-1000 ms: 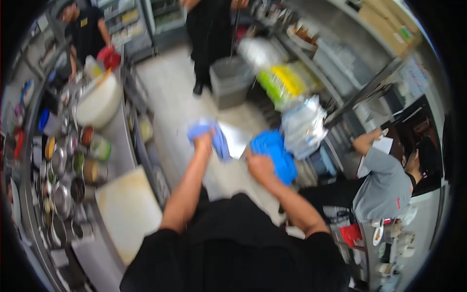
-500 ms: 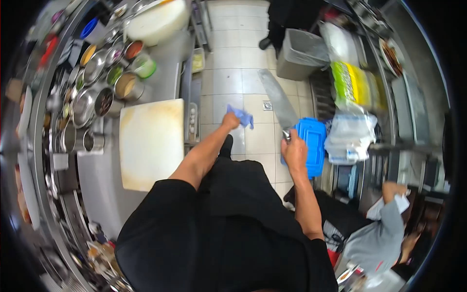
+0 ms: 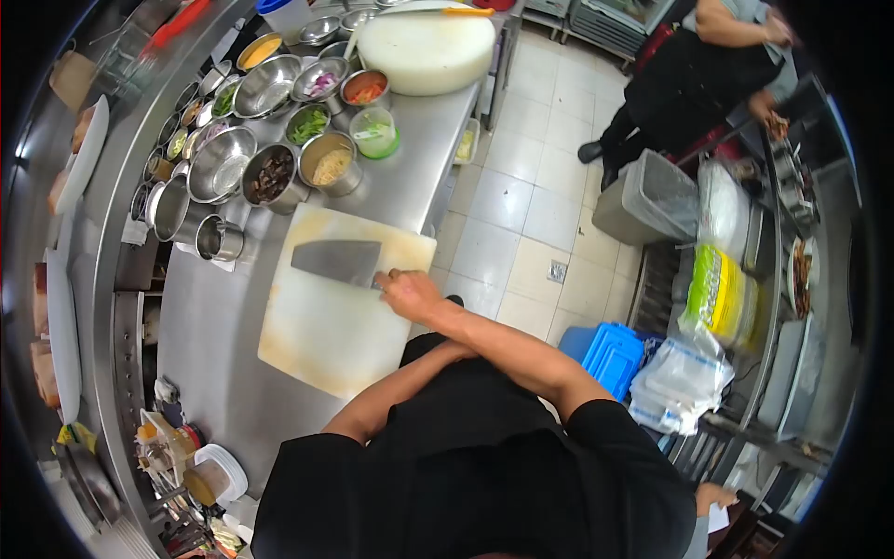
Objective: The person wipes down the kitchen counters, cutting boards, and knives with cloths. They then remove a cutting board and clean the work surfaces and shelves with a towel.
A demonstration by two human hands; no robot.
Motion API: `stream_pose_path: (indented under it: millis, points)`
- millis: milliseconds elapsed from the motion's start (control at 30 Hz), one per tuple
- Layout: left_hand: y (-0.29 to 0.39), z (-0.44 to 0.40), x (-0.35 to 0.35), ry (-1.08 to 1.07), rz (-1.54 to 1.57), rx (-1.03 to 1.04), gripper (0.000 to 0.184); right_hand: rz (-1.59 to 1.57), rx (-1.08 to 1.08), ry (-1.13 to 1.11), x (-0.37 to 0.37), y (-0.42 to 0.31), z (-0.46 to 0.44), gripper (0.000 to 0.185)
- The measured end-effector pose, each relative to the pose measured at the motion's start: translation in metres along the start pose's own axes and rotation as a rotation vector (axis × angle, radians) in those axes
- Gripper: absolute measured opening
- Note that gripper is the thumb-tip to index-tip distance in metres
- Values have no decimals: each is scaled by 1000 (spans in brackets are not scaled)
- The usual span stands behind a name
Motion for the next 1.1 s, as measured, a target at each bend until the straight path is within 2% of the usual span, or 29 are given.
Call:
stream_pose_path:
  millis: [67, 100, 133, 167, 233, 267, 300, 333, 367, 400, 433, 500, 533, 567, 633, 667, 700, 767, 800, 833, 900, 933, 1000, 1067, 1100]
  points:
    - [31, -11, -13, 7, 35, 122, 48, -296, -188, 5, -21, -11, -8, 27]
    - [48, -17, -20, 30, 45, 225, 49, -280, -191, 2, -31, -3, -10, 27]
    - [69, -23, -29, 58, 65, 330, 49, -262, -143, 104, -52, 17, -5, 28]
    - [110, -23, -48, 57, 71, 347, 49, -244, -95, 207, -75, 40, 2, 30]
    - [144, -25, -67, -275, 123, -183, 47, -254, 142, 317, -113, 103, 26, 29]
    - [125, -44, -69, -233, 276, -121, 46, -328, 310, 293, -108, 159, 46, 31]
    - [143, -49, -79, -233, 277, -112, 46, -402, 474, 268, -98, 209, 64, 34]
    - [179, -50, -96, -186, 520, -23, 44, -392, 473, 266, -113, 215, 71, 34]
    - [209, -54, -111, -136, 765, 66, 42, -1063, 668, 177, -106, 224, 84, 36]
    - [228, -64, -120, -183, 971, 163, 39, -1743, 834, 59, -91, 217, 88, 38]
    - [227, -83, -124, -177, 973, 167, 39, -1740, 832, 51, -93, 225, 78, 38]
    - [194, -123, -155, 302, 416, 61, 36, -1286, -22, 209, -136, 216, 33, 38]
    - [190, -125, -173, 567, -46, 94, 54, -2041, 631, 340, -124, 223, 38, 34]
    - [191, -127, -173, 578, -44, 75, 54, -2052, 642, 320, -131, 227, 29, 34]
    - [191, -142, -191, 608, 452, 9, 64, -1420, 562, 73, -157, 249, -10, 31]
    - [194, -159, -191, 447, 676, 82, 69, -1416, 567, 98, -155, 261, -25, 30]
    - [195, -170, -198, 471, 673, 90, 69, -1360, 473, 110, -150, 270, -45, 31]
    - [201, -191, -207, 460, 1212, 421, 67, -1328, 309, 107, -154, 265, -78, 34]
    - [218, -189, -220, 566, 1231, 515, 71, -1352, 244, 98, -162, 258, -91, 36]
    - [234, -192, -228, 587, 1224, 517, 71, -1362, 234, 81, -164, 264, -101, 36]
    - [245, -189, -253, 899, 1184, 480, 50, -478, -166, 60, -187, 257, -120, 40]
    - [241, -191, -267, 918, 1184, 469, 50, -387, -101, -38, -199, 257, -124, 43]
    - [227, -202, -290, 726, 1118, 183, 51, -480, -172, -36, -232, 261, -140, 44]
    - [276, -187, -326, 930, 1022, 271, 44, -570, -257, 32, -278, 267, -155, 49]
    - [296, -180, -352, 1021, 867, 304, 45, -581, -230, 39, -289, 281, -162, 49]
Point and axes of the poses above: each hand's wrist, its own z-axis away from the middle knuckle, its own x-axis out of the palm, y = z × x, the point moved 7 cm from there along -z, towards the middle knuckle, and after that the axes turned 7 degrees about -y, right-handed, at the moved point
